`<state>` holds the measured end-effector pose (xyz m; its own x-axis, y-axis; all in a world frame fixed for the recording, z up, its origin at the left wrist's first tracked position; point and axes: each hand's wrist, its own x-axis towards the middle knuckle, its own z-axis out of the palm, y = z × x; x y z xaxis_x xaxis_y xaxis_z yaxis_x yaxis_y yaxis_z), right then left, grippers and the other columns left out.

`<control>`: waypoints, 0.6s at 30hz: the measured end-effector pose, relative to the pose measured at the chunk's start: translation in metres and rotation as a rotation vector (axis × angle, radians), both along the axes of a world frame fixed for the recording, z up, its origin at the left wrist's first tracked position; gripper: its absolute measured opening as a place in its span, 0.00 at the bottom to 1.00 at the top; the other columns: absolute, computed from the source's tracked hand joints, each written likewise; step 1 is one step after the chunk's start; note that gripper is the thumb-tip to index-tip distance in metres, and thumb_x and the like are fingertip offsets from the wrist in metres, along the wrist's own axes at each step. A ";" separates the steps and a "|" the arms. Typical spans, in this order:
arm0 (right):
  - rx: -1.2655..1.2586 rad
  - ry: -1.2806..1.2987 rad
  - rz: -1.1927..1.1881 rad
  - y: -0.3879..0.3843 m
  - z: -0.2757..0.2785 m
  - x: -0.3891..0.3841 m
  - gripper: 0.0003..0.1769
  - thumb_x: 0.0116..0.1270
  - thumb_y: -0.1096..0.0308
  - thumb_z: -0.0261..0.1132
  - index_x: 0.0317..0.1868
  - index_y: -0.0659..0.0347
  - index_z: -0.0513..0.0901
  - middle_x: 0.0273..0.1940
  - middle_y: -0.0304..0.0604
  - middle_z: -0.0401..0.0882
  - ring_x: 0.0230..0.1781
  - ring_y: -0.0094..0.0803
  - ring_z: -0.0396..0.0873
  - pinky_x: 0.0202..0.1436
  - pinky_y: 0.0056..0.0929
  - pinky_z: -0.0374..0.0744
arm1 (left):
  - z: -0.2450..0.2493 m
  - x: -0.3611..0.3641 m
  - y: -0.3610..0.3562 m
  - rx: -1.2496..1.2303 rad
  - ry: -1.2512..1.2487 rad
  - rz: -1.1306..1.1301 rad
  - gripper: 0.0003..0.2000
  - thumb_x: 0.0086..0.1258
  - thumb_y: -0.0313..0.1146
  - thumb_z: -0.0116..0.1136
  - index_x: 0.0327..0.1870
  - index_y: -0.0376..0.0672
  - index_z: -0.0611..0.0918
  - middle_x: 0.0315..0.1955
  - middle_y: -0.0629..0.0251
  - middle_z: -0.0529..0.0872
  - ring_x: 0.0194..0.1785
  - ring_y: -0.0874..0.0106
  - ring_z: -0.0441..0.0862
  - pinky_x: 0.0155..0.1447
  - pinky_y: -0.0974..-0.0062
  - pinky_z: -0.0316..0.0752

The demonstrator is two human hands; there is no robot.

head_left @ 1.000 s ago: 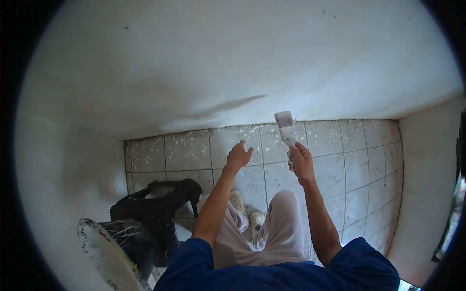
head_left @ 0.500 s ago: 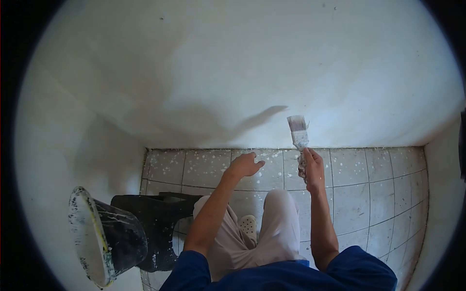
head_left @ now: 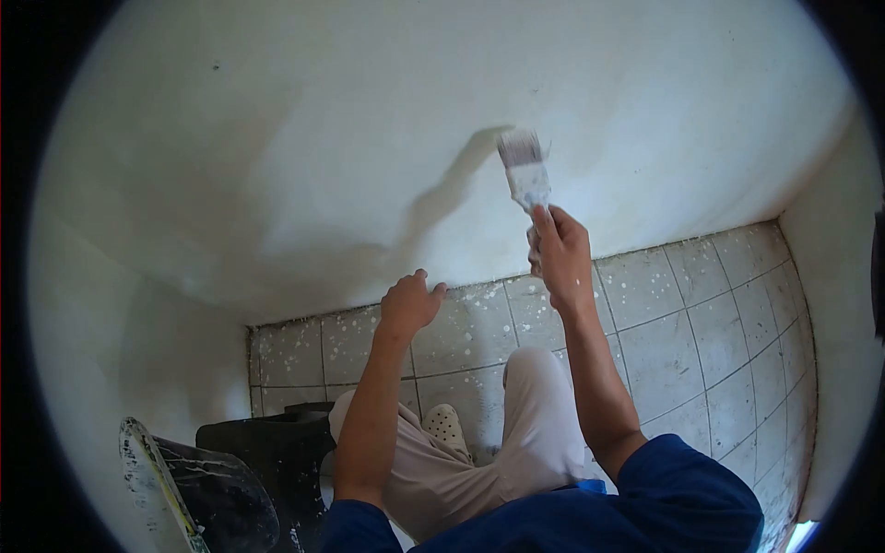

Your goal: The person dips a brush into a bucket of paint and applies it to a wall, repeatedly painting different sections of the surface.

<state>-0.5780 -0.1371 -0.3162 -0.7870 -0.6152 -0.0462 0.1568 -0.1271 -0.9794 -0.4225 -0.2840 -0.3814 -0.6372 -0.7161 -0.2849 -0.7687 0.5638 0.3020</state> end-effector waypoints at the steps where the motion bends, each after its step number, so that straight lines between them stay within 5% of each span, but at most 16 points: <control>1: -0.029 0.018 0.004 -0.006 0.004 -0.004 0.13 0.72 0.61 0.54 0.37 0.63 0.76 0.20 0.28 0.62 0.15 0.13 0.58 0.14 0.17 0.56 | -0.002 -0.005 -0.003 -0.017 -0.001 -0.018 0.27 0.67 0.51 0.50 0.56 0.36 0.74 0.49 0.48 0.80 0.54 0.53 0.78 0.57 0.57 0.73; 3: 0.018 -0.004 -0.015 -0.020 -0.024 -0.014 0.14 0.71 0.60 0.55 0.33 0.62 0.75 0.19 0.30 0.64 0.14 0.15 0.60 0.14 0.18 0.58 | -0.005 -0.013 -0.003 -0.032 0.021 -0.044 0.27 0.67 0.51 0.50 0.56 0.36 0.74 0.49 0.48 0.80 0.54 0.53 0.78 0.57 0.57 0.73; 7: 0.281 -0.164 0.014 -0.022 -0.186 -0.024 0.14 0.70 0.61 0.56 0.32 0.64 0.76 0.19 0.33 0.66 0.15 0.20 0.64 0.15 0.20 0.62 | 0.001 -0.020 0.001 -0.033 0.017 -0.064 0.27 0.67 0.52 0.49 0.57 0.37 0.74 0.50 0.48 0.80 0.55 0.53 0.77 0.58 0.58 0.72; 11: 0.327 -0.230 -0.011 -0.010 -0.198 -0.020 0.14 0.70 0.62 0.56 0.33 0.65 0.77 0.20 0.34 0.67 0.15 0.20 0.65 0.14 0.21 0.63 | 0.008 -0.022 0.007 0.009 0.010 -0.064 0.28 0.67 0.53 0.49 0.58 0.38 0.73 0.51 0.49 0.80 0.56 0.54 0.76 0.59 0.60 0.71; 18: -0.088 -0.069 0.054 -0.006 0.037 -0.019 0.11 0.70 0.64 0.56 0.33 0.63 0.76 0.21 0.33 0.66 0.15 0.16 0.62 0.13 0.18 0.58 | 0.009 -0.015 0.002 -0.013 -0.051 -0.019 0.29 0.67 0.54 0.49 0.59 0.39 0.74 0.52 0.50 0.79 0.57 0.56 0.76 0.60 0.60 0.70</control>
<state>-0.5969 -0.1434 -0.2794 -0.7496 -0.6605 -0.0433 0.2323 -0.2013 -0.9516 -0.4370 -0.2820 -0.3725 -0.6357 -0.7079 -0.3080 -0.7719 0.5822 0.2551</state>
